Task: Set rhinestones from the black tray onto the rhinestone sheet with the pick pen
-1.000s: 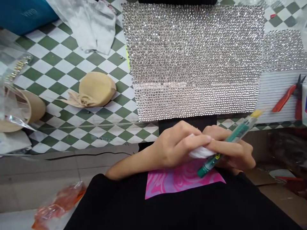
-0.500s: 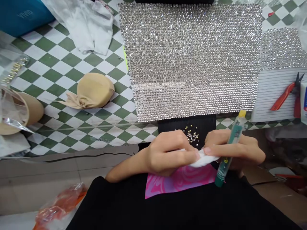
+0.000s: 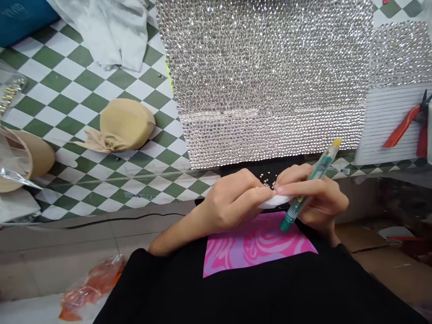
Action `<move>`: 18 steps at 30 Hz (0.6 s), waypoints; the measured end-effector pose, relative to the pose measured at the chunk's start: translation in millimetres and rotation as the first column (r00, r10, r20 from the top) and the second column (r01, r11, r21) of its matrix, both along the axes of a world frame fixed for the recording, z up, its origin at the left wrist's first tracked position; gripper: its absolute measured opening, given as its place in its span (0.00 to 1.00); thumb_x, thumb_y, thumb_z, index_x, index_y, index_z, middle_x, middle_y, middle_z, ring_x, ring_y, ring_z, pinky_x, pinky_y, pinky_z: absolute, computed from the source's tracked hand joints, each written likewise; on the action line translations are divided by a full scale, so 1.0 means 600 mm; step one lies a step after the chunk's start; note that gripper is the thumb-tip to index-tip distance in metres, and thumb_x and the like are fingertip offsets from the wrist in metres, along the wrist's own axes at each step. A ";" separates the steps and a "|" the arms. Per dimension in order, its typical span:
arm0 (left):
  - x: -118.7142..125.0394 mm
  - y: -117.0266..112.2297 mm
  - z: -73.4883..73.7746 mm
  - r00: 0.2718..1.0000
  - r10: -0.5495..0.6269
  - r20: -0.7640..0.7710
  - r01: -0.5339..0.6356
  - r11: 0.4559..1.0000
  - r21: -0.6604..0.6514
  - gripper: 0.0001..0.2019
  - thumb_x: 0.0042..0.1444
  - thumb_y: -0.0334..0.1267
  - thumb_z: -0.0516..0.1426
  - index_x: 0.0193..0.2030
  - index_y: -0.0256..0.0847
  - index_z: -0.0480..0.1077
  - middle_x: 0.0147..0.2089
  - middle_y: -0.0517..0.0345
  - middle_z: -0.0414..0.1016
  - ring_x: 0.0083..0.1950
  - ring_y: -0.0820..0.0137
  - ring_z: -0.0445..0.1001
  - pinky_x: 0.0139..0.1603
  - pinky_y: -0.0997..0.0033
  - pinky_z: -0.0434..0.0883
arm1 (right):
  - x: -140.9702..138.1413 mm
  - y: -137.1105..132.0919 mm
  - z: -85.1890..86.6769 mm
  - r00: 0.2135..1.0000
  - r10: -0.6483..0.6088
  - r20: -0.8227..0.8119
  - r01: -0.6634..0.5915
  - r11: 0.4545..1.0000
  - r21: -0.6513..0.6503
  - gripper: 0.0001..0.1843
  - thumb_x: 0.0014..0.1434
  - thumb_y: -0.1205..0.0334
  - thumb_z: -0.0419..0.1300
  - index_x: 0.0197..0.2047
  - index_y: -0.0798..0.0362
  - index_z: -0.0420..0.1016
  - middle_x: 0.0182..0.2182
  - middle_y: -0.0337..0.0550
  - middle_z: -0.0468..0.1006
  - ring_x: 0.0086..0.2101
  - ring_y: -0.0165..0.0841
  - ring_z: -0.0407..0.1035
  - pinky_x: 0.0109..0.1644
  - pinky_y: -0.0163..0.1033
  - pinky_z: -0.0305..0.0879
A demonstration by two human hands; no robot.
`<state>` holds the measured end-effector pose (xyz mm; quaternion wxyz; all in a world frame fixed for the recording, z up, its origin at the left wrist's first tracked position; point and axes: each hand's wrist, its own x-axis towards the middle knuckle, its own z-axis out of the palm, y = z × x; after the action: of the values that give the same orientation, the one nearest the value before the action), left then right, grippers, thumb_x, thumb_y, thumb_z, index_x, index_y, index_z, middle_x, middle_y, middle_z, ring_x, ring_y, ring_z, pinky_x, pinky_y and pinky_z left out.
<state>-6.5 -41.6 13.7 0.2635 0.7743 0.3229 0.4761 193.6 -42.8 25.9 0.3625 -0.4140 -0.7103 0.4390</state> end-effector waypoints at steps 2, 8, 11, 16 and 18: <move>0.003 -0.001 0.000 1.000 -0.022 0.022 0.022 1.000 -0.002 0.06 0.57 0.23 0.56 0.41 0.33 0.70 0.30 0.57 0.71 0.30 0.74 0.70 0.28 0.75 0.69 | 0.001 -0.001 -0.002 0.998 -0.024 -0.056 0.025 1.000 0.017 0.07 0.61 0.66 0.60 0.42 0.47 0.78 0.32 0.41 0.78 0.32 0.29 0.73 0.34 0.37 0.74; 0.002 -0.002 -0.001 0.984 -0.139 0.108 0.142 0.990 -0.017 0.03 0.61 0.28 0.55 0.37 0.32 0.70 0.26 0.57 0.70 0.27 0.74 0.70 0.26 0.73 0.68 | 0.023 0.000 -0.011 0.971 0.112 -0.211 -0.119 0.993 -0.021 0.12 0.62 0.66 0.57 0.47 0.47 0.78 0.32 0.41 0.78 0.29 0.28 0.72 0.31 0.36 0.72; -0.002 -0.005 -0.004 0.985 -0.118 0.123 0.123 0.992 -0.031 0.03 0.60 0.26 0.56 0.37 0.32 0.70 0.27 0.58 0.69 0.27 0.75 0.68 0.25 0.73 0.67 | 0.030 0.001 -0.011 0.975 0.054 -0.216 -0.068 0.996 -0.056 0.11 0.61 0.67 0.59 0.45 0.47 0.79 0.29 0.40 0.77 0.27 0.27 0.70 0.29 0.35 0.69; -0.014 -0.006 -0.011 0.987 -0.120 0.108 0.128 0.989 -0.071 0.06 0.56 0.23 0.57 0.38 0.34 0.71 0.29 0.59 0.68 0.28 0.75 0.68 0.26 0.75 0.67 | 0.031 0.008 -0.009 0.988 -0.008 -0.154 -0.001 0.998 -0.059 0.07 0.58 0.67 0.63 0.40 0.47 0.80 0.28 0.38 0.77 0.27 0.26 0.71 0.29 0.34 0.67; -0.017 -0.004 -0.012 0.984 -0.122 0.128 0.134 0.987 -0.084 0.07 0.55 0.22 0.56 0.38 0.34 0.71 0.30 0.58 0.68 0.28 0.75 0.68 0.26 0.75 0.67 | 0.029 0.012 -0.008 0.983 -0.053 -0.176 0.043 0.997 -0.058 0.08 0.57 0.69 0.64 0.39 0.47 0.80 0.28 0.37 0.77 0.26 0.25 0.70 0.29 0.33 0.67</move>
<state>-16.6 -44.2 6.2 0.3485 0.7498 0.2772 0.4894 211.2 -35.4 21.1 0.4234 -0.3999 -0.6531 0.4840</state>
